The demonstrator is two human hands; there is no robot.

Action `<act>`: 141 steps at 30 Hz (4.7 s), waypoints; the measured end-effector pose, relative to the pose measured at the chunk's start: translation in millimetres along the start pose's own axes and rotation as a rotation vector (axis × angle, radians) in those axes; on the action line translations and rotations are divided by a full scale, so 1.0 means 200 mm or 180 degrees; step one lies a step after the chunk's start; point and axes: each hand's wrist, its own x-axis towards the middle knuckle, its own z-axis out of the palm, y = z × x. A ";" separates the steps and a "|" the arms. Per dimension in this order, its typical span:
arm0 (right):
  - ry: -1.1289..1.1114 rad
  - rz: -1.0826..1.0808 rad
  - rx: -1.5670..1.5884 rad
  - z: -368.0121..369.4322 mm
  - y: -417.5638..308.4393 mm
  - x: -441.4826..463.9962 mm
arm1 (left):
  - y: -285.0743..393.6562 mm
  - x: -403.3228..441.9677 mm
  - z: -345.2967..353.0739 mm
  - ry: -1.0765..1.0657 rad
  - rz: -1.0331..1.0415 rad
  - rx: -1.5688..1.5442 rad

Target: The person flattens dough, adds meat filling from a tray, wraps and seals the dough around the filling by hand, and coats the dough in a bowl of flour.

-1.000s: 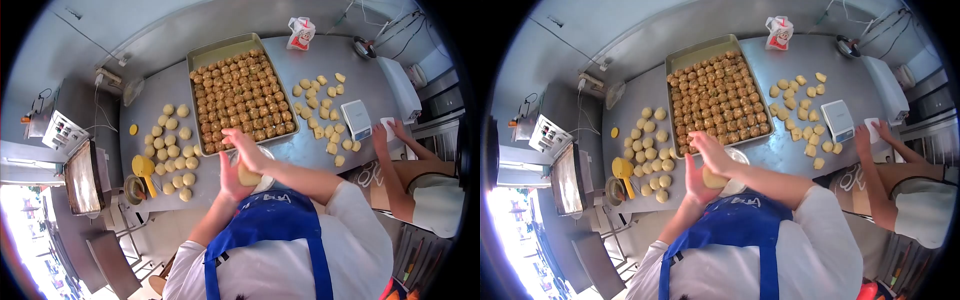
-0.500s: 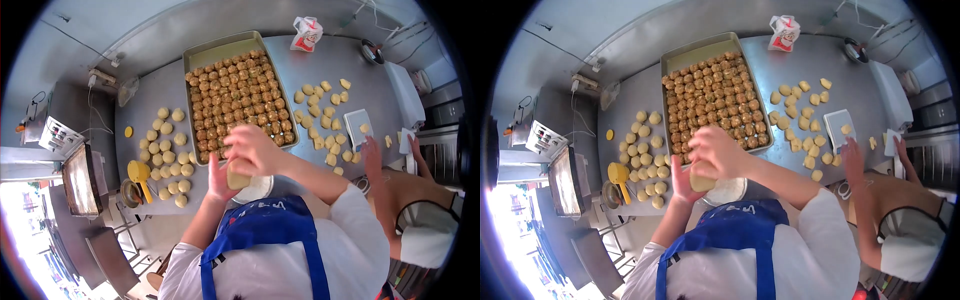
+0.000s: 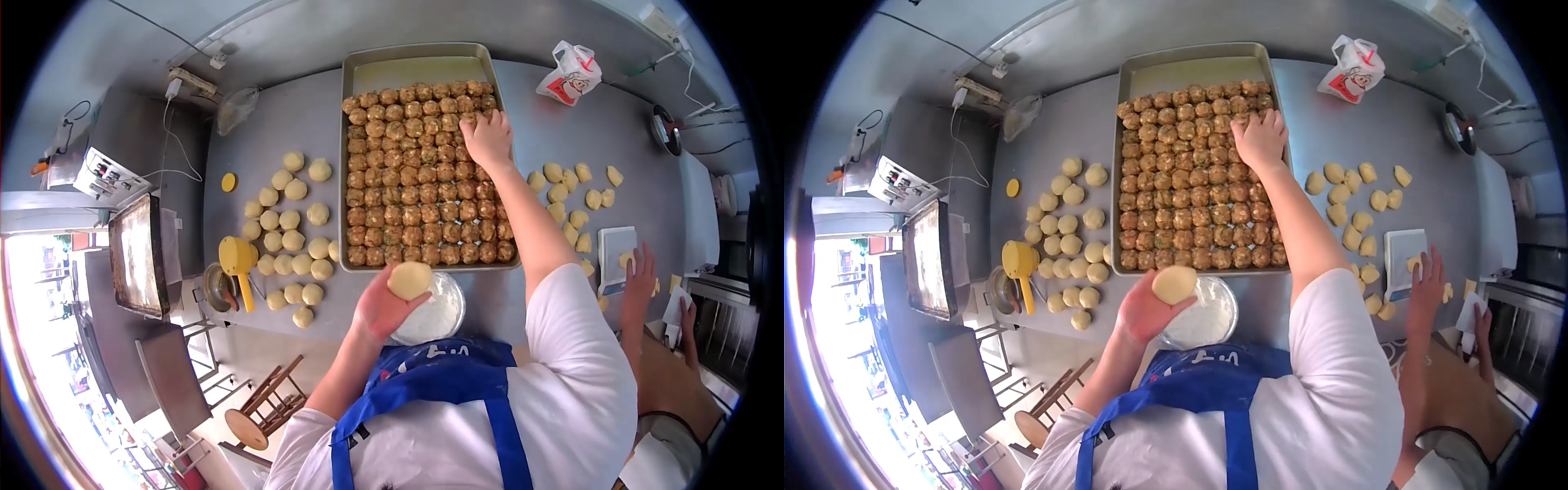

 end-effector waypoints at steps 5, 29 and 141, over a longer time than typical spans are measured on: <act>0.0488 0.0258 0.0141 -0.04 -0.10 -0.02 | -0.11 -0.04 -0.15 0.0701 0.0549 0.0256; 0.0107 -0.0055 0.3949 -1.17 -0.60 -1.28 | -0.22 -0.31 0.11 -0.0964 0.0374 0.1649; -0.1747 -0.1199 0.0743 -0.86 -0.77 -1.65 | 1.93 0.01 -0.06 0.1424 0.2728 0.4723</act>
